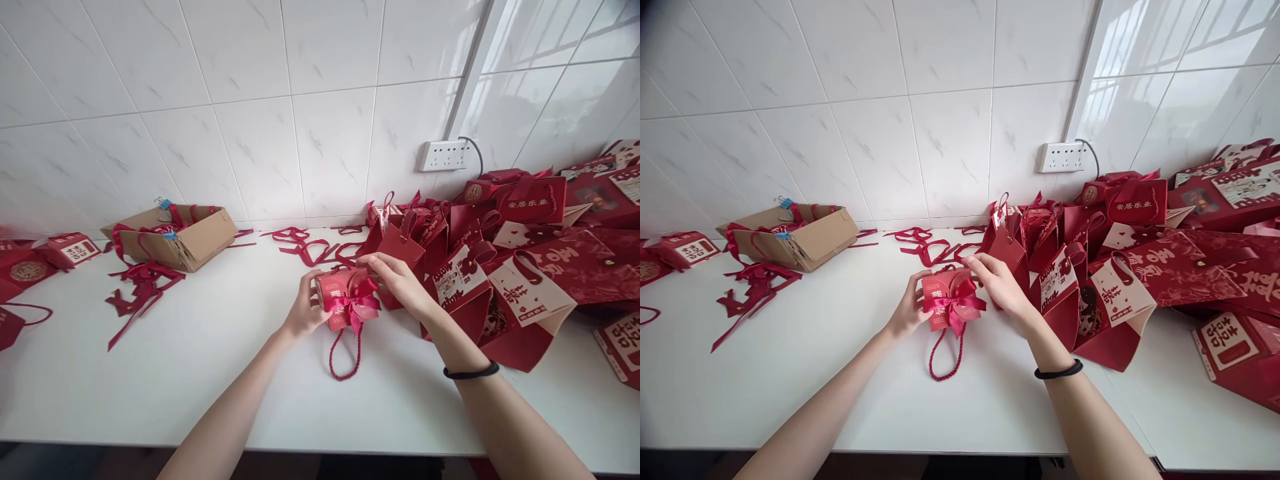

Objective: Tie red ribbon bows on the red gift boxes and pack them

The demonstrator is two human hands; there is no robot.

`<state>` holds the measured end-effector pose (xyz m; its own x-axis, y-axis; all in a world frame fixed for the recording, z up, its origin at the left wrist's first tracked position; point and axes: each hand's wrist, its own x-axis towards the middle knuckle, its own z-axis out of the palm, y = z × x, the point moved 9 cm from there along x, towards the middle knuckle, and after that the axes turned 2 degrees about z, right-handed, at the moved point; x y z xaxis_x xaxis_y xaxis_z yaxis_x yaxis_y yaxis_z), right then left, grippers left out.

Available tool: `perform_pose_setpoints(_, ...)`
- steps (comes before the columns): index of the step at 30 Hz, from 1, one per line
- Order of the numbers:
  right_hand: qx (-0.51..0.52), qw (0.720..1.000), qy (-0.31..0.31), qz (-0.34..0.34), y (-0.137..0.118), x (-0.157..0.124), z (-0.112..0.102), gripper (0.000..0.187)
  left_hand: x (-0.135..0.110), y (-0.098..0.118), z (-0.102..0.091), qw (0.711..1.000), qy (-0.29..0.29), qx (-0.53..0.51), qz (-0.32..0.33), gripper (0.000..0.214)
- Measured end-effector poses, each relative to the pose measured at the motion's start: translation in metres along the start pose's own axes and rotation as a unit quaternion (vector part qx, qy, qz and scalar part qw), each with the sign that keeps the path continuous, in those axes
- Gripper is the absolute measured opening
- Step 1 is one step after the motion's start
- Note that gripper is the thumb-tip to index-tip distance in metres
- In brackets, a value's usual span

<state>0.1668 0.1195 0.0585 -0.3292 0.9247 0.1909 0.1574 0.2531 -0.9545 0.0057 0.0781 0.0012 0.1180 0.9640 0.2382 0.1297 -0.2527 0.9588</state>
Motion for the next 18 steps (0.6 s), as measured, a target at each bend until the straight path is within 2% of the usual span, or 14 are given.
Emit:
perform_pose_setpoints(4,-0.015,0.999,0.009,-0.032,0.0,-0.004,0.008,0.037,0.004,-0.007,-0.005,1.0,0.008,0.016,0.005,0.067)
perform_pose_setpoints(10,0.082,0.994,-0.023,-0.063,0.001,-0.008,0.017,0.04,0.007,-0.011,-0.013,1.0,0.027,-0.004,0.013,0.063)
perform_pose_setpoints(15,0.003,0.998,-0.027,-0.058,0.001,-0.008,0.021,0.033,0.006,-0.009,-0.014,0.999,0.034,-0.005,0.007,0.063)
perform_pose_setpoints(18,0.012,0.999,-0.026,-0.043,0.004,-0.007,0.022,0.035,0.007,-0.012,-0.015,0.999,0.038,-0.01,0.003,0.062)
